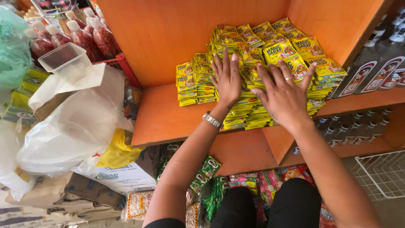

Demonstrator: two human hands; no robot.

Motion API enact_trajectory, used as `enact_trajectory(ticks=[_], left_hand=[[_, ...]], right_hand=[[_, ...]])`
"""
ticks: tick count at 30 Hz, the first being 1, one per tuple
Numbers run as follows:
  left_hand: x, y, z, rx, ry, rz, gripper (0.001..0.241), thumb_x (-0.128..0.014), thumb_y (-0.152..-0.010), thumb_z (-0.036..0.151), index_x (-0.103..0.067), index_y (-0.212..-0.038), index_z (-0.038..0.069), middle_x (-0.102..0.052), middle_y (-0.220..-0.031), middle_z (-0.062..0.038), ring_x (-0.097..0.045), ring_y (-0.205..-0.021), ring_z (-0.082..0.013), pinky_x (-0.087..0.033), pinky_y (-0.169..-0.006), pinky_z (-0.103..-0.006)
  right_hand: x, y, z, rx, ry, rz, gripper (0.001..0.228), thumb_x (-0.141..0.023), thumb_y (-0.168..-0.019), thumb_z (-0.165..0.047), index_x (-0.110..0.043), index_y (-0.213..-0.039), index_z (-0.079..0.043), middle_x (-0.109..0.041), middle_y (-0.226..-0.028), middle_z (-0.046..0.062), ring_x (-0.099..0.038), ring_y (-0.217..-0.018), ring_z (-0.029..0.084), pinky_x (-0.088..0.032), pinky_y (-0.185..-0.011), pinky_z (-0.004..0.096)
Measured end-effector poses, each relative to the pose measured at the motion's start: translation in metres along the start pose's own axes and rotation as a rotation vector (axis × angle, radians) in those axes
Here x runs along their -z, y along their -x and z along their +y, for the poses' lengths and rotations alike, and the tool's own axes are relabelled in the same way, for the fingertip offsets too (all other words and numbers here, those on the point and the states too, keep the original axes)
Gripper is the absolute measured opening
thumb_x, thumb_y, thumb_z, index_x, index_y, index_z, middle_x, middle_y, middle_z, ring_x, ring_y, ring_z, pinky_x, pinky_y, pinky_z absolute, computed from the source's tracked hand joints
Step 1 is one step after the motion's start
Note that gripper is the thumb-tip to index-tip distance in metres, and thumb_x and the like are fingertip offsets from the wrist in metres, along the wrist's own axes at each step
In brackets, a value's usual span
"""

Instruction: Organizing and stacking small seasoning and beverage powder packets on a store shelf.

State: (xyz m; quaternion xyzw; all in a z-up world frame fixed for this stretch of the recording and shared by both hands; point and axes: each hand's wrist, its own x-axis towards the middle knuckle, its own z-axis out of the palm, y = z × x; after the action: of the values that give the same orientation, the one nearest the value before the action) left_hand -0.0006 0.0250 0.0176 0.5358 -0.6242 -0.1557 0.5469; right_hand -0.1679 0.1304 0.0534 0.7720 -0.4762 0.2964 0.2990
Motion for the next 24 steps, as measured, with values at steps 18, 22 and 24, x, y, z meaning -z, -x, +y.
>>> enact_trajectory(ticks=[18, 22, 24], left_hand=[[0.048, 0.069, -0.026, -0.072, 0.376, -0.076, 0.067, -0.041, -0.111, 0.04, -0.022, -0.164, 0.005, -0.017, -0.175, -0.015, -0.002, -0.163, -0.0263, -0.008, -0.13, -0.0393], [0.065, 0.118, -0.041, -0.028, 0.354, 0.0, 0.063, -0.035, -0.114, 0.038, -0.019, -0.165, 0.005, -0.016, -0.175, -0.015, -0.007, -0.163, -0.0259, -0.009, -0.131, -0.0384], [0.08, 0.145, -0.041, 0.031, 0.35, 0.047, 0.062, -0.035, -0.115, 0.039, -0.02, -0.165, 0.005, -0.018, -0.175, -0.014, -0.011, -0.163, -0.0262, -0.013, -0.131, -0.0382]], right_hand=[[0.053, 0.062, 0.027, 0.056, -0.432, 0.206, 0.036, -0.068, -0.107, -0.036, -0.073, -0.131, -0.009, -0.058, -0.14, 0.011, -0.053, -0.137, 0.034, -0.016, -0.13, 0.062], [0.037, 0.084, 0.012, 0.15, -0.574, 0.237, 0.024, -0.07, -0.101, -0.026, -0.077, -0.113, -0.006, -0.063, -0.12, 0.012, -0.058, -0.118, 0.033, -0.036, -0.117, 0.054], [0.028, 0.089, -0.006, 0.207, -0.65, 0.222, 0.019, -0.071, -0.099, -0.022, -0.077, -0.107, -0.006, -0.065, -0.113, 0.012, -0.059, -0.112, 0.034, -0.042, -0.11, 0.053]])
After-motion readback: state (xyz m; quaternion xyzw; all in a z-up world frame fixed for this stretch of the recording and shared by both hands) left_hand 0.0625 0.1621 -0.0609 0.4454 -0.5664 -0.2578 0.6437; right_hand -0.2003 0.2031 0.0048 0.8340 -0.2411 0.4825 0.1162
